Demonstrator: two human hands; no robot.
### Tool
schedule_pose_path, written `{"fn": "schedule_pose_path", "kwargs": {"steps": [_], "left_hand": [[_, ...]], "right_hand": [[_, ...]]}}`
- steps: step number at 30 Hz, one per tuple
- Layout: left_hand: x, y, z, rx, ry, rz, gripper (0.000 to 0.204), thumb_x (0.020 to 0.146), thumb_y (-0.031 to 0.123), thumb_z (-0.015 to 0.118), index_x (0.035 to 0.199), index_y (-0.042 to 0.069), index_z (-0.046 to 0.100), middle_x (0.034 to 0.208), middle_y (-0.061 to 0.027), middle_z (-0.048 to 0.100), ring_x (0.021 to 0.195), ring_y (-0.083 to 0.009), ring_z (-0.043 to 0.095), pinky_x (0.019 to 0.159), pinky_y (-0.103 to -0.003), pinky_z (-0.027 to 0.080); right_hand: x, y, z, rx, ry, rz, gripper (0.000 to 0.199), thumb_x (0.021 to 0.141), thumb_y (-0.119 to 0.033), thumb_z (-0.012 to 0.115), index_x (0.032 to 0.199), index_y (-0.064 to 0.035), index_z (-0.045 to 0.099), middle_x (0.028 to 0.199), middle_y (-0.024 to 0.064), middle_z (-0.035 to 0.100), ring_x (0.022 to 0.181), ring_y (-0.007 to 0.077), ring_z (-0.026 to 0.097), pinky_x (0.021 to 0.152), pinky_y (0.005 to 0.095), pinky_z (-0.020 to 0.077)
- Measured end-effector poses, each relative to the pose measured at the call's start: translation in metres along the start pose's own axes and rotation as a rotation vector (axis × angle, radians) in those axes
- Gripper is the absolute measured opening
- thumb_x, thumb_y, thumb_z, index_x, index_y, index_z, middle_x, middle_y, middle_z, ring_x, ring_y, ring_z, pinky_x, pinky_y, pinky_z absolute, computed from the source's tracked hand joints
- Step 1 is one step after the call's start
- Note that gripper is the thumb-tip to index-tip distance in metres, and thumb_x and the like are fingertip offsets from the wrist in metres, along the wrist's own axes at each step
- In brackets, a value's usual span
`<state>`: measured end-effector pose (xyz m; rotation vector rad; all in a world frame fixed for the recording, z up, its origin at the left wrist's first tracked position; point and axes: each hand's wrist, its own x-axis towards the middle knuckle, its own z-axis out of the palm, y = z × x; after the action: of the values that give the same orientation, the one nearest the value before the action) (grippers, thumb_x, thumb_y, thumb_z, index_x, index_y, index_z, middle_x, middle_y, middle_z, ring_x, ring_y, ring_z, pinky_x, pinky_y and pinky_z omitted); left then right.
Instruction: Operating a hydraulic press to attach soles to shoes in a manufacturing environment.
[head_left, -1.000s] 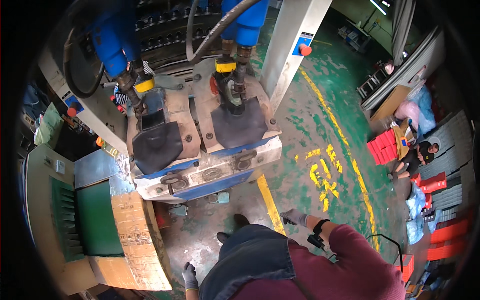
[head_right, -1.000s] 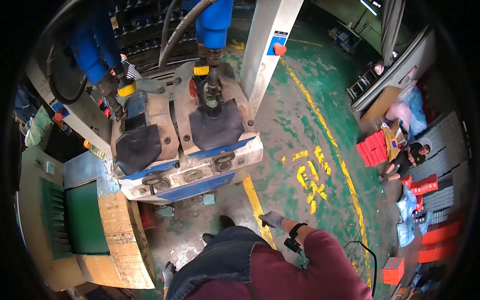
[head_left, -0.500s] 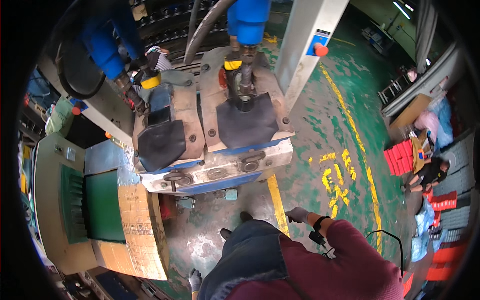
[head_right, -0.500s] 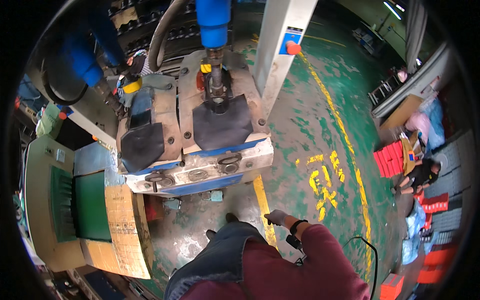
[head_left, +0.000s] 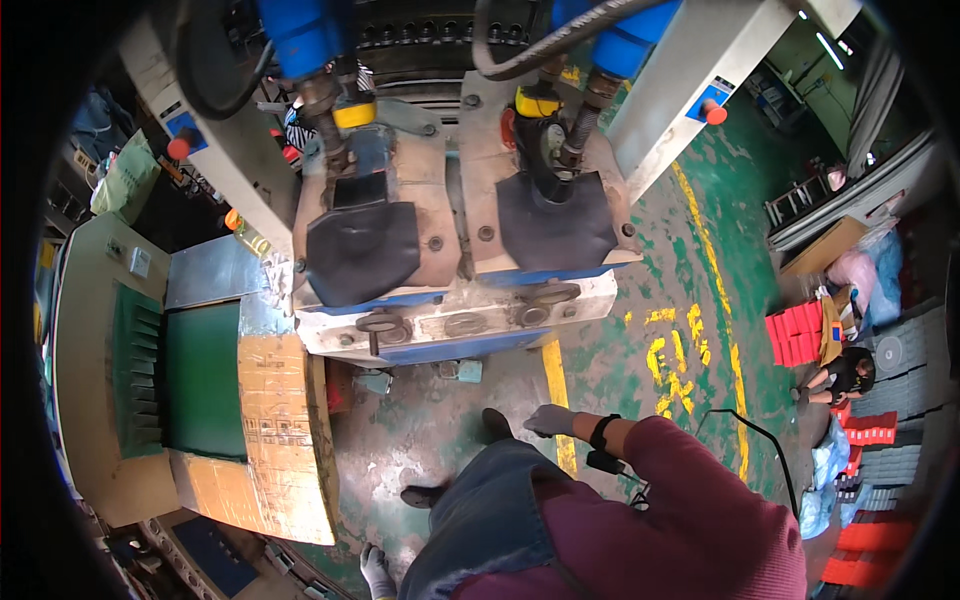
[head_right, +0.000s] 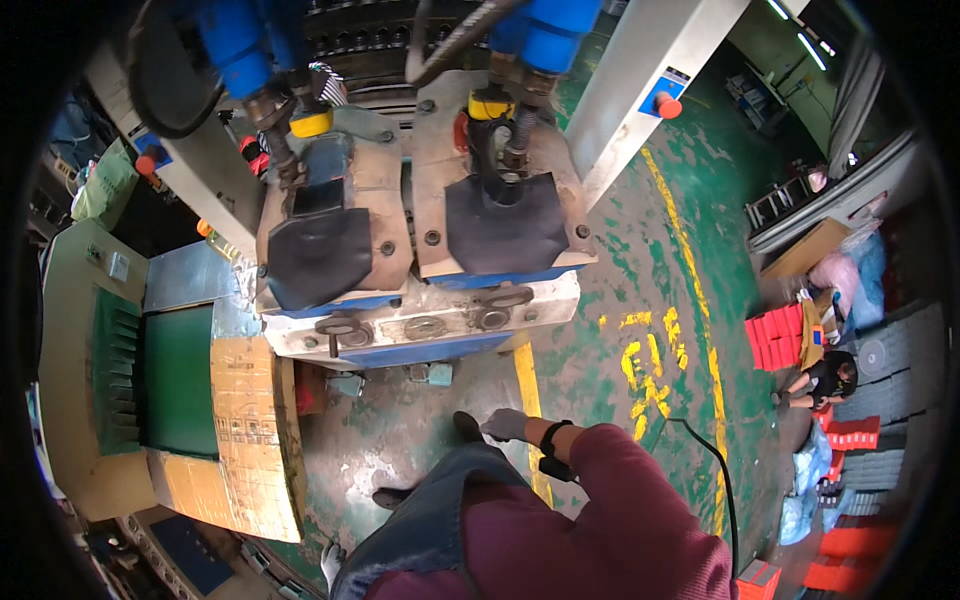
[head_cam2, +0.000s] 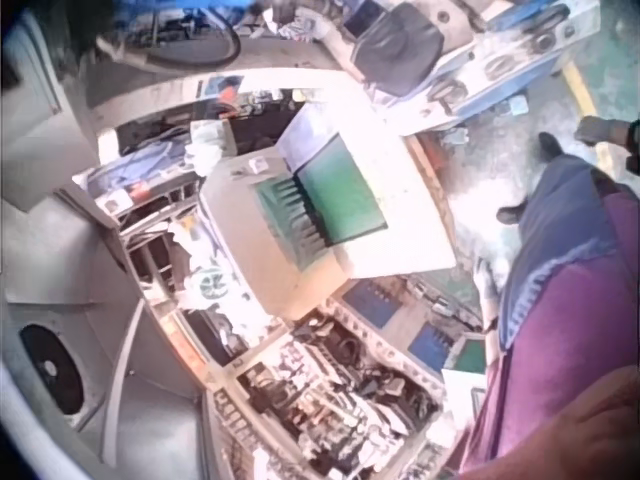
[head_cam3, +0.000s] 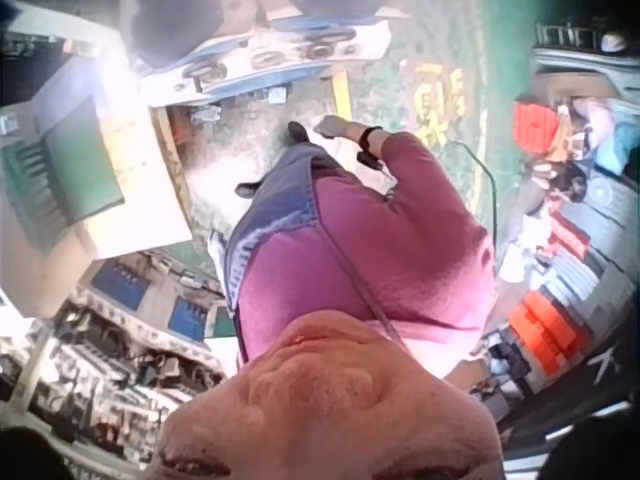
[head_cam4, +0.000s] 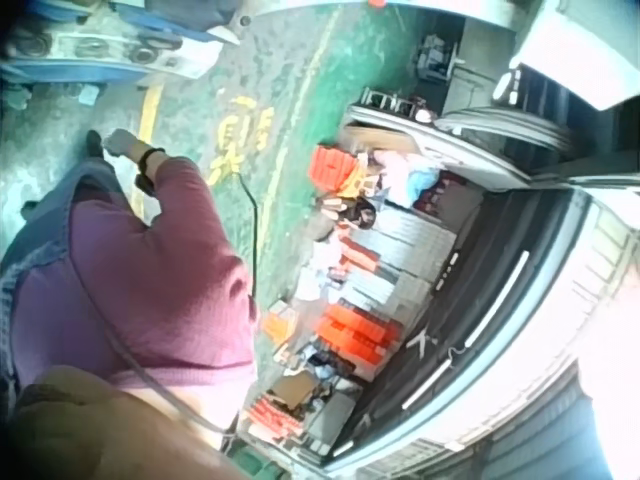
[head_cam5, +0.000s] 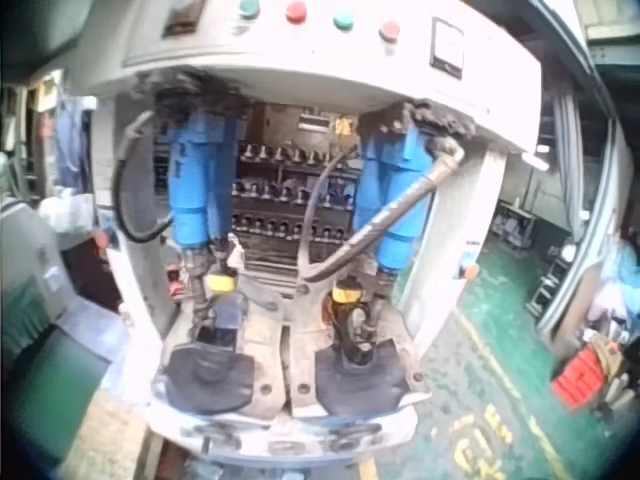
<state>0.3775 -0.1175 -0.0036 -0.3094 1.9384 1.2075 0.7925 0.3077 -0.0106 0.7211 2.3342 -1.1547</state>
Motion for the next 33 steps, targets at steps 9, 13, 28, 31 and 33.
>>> {"fn": "schedule_pose_path", "kwargs": {"steps": [9, 13, 28, 31, 33], "left_hand": [[0.029, 0.137, -0.108, 0.235, -0.139, 0.230, 0.049, 0.094, 0.027, 0.063, 0.137, 0.003, 0.055, 0.124, -0.0158, 0.062, 0.103, -0.0215, 0.059, 0.084, -0.032, 0.050], [0.131, 0.167, -0.137, 0.047, -0.221, 0.324, 0.048, 0.091, 0.013, 0.061, 0.135, -0.004, 0.053, 0.102, -0.0060, 0.063, 0.088, -0.0118, 0.058, 0.076, -0.024, 0.047], [0.416, 0.364, -0.072, 0.325, -0.259, 0.668, 0.046, 0.093, 0.009, 0.056, 0.136, -0.007, 0.051, 0.132, -0.0170, 0.059, 0.121, -0.0245, 0.056, 0.106, -0.035, 0.041], [0.471, 0.396, -0.097, 0.372, -0.192, 0.708, 0.047, 0.093, 0.011, 0.058, 0.136, -0.008, 0.050, 0.134, -0.0183, 0.058, 0.122, -0.0248, 0.055, 0.106, -0.035, 0.042], [0.519, 0.442, -0.157, 0.428, -0.057, 0.736, 0.048, 0.093, 0.012, 0.059, 0.136, -0.007, 0.050, 0.134, -0.0186, 0.058, 0.120, -0.0245, 0.056, 0.105, -0.035, 0.043]], "right_hand": [[0.097, -0.200, 0.020, 0.255, 0.168, 0.132, 0.040, 0.099, -0.040, 0.044, 0.088, -0.0089, 0.067, 0.082, 0.0137, 0.067, 0.079, 0.0325, 0.066, 0.074, 0.0453, 0.0501], [0.163, -0.273, 0.029, -0.060, 0.392, -0.247, 0.034, 0.101, -0.033, 0.044, 0.093, -0.0084, 0.065, 0.086, 0.0145, 0.067, 0.081, 0.0345, 0.065, 0.076, 0.0458, 0.0498], [0.448, -0.424, -0.025, 0.050, 0.770, -0.143, 0.051, 0.091, -0.023, 0.056, 0.137, -0.0042, 0.046, 0.133, 0.0192, 0.054, 0.125, 0.0366, 0.049, 0.106, 0.0479, 0.0380], [0.486, -0.434, -0.018, 0.049, 0.799, -0.104, 0.067, 0.087, -0.024, 0.062, 0.144, 0.0024, 0.039, 0.144, 0.0244, 0.044, 0.136, 0.0387, 0.040, 0.115, 0.0480, 0.0286], [0.518, -0.459, -0.020, 0.010, 0.825, -0.122, 0.067, 0.086, -0.024, 0.063, 0.144, 0.0018, 0.039, 0.144, 0.0247, 0.044, 0.136, 0.0389, 0.040, 0.115, 0.0485, 0.0288]]}}
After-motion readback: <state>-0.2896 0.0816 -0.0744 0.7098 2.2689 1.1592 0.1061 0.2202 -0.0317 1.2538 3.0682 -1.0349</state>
